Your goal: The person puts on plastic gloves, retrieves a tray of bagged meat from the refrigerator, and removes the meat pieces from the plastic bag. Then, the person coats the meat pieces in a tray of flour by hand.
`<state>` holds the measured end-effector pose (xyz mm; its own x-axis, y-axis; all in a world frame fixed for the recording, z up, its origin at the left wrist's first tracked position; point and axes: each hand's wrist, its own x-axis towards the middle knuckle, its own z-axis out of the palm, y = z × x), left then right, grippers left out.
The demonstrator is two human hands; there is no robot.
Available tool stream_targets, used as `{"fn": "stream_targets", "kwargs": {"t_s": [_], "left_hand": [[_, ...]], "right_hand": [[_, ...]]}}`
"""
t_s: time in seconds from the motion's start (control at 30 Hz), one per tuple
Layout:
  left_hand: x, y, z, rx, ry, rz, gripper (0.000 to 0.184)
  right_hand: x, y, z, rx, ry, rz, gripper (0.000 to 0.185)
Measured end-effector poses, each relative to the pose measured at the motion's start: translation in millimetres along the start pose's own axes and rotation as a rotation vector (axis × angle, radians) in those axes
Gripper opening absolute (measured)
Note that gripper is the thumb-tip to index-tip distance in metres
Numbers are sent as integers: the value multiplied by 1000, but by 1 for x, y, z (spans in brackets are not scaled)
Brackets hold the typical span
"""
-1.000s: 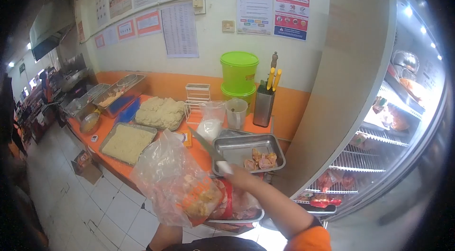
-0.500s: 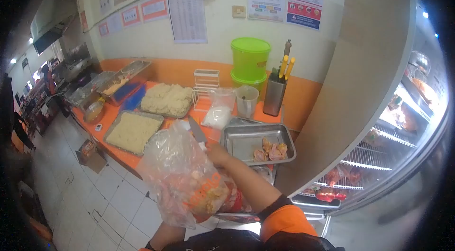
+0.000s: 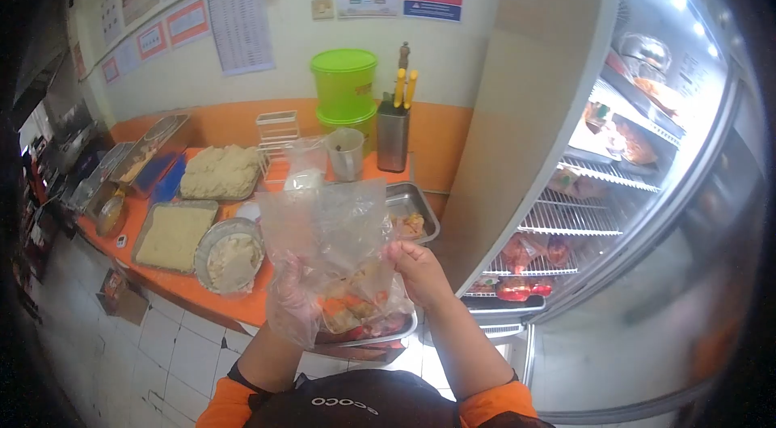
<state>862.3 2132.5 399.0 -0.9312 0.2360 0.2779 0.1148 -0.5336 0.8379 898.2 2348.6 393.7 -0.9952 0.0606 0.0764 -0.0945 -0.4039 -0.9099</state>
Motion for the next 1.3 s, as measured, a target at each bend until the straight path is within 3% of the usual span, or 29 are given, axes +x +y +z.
{"fn": "stream_targets", "kwargs": {"t_s": [0.13,0.23,0.3,0.37,0.43,0.53,0.63,0.73,0.83,0.93,1.03,1.13,1.17,1.27,1.3], "left_hand": [[8,-10,7,320,49,-144,24],[13,-6,35,306,319,-135,20],[5,1,34,730,285,514,16],[0,16,41,1071,-27,829,13],[1,37,56,1312,-606,748,12],[6,19,57,1678,-755,522,21],[9,39,68,1727,-990,381,20],[0,41,66,1689,-953,432,18],[-5,18,45,1519,-849,828,24],[-11,1,32,1597,-857,841,31],[-15,0,32,1584,-816,916,37],[-12,-15,29,1506,-760,939,26],[-12,-15,29,1507,-758,937,25],[-12,-12,31,1505,-734,921,21],[-15,-7,32,1497,-720,910,20]], "right_hand": [[-16,-19,4,-229,188,111,19],[-17,1,-2,-118,287,1,16],[-18,2,1,24,293,-35,14],[-18,2,1,102,295,-57,13],[-17,5,0,113,297,-58,12],[-17,0,5,91,309,-70,13],[-12,5,-5,-46,398,-109,23],[-3,12,-10,-194,477,-93,28],[-5,-30,18,-275,414,37,45],[0,-42,22,-1046,678,-693,74],[-17,-79,45,-1779,575,-847,97],[-18,-73,54,-1803,102,-282,100],[-11,-63,52,-1759,41,-350,89],[7,-38,53,-1613,-21,-24,72],[12,-30,48,-1631,14,-155,68]]}}
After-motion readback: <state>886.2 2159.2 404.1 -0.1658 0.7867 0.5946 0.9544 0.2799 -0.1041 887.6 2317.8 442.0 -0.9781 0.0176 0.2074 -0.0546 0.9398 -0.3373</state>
